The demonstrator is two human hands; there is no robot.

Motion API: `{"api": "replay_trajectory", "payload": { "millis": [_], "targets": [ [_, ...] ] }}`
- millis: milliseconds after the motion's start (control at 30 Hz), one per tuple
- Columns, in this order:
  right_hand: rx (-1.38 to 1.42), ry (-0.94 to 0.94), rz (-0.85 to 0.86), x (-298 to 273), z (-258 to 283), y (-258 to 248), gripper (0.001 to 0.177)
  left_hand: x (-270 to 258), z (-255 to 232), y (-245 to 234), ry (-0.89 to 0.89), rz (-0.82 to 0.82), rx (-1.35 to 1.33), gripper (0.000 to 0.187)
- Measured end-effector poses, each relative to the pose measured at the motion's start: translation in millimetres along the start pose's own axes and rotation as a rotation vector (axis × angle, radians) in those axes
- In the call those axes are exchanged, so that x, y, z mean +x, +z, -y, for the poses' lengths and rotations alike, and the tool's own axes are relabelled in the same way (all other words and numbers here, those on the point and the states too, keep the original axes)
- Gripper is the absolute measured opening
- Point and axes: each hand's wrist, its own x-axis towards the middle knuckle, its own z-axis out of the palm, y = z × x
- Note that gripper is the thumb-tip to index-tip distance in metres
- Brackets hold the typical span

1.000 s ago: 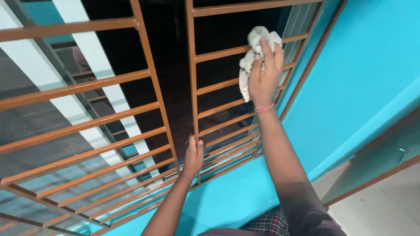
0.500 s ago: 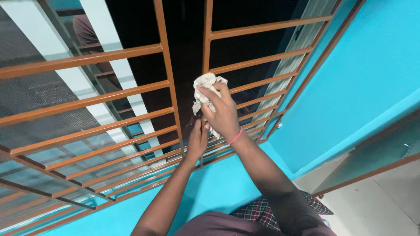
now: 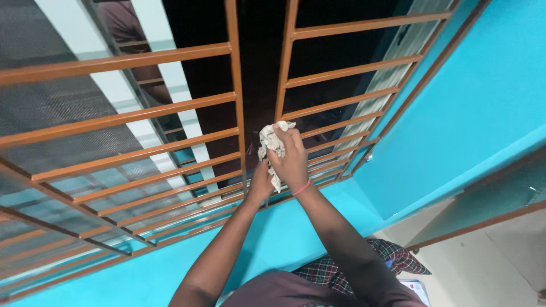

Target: The person wipes the horizontal and vertical bars of a metal window grill using a cloth, moving their hand along different sections of the frame.

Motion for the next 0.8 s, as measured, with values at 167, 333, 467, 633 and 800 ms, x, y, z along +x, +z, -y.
{"api": "replay_trajectory", "payload": {
  "millis": [167,333,467,633,800],
  "targets": [
    [-0.028,0.016,0.024,-30,-13,12,0.053,-10,9,-3,-0.034,0.009,-0.17,0.039],
    [-0.067,0.008,-0.037,-51,-37,29,0.047,-36,-15,-25,0.017,-0.044,-0.185,0.05],
    [-0.071,0.139,0.031,-102,-58,52,0.047,-60,-18,-31,0.036,-0.088,-0.228,0.039],
    [-0.044,0.313,0.089,-158,-87,74,0.049,-93,-19,-36,-0.08,-0.107,-0.127,0.06],
    [-0.081,0.297,0.157,-186,-101,83,0.046,-107,0,-26,-0.176,-0.099,-0.201,0.049]
  ]
}}
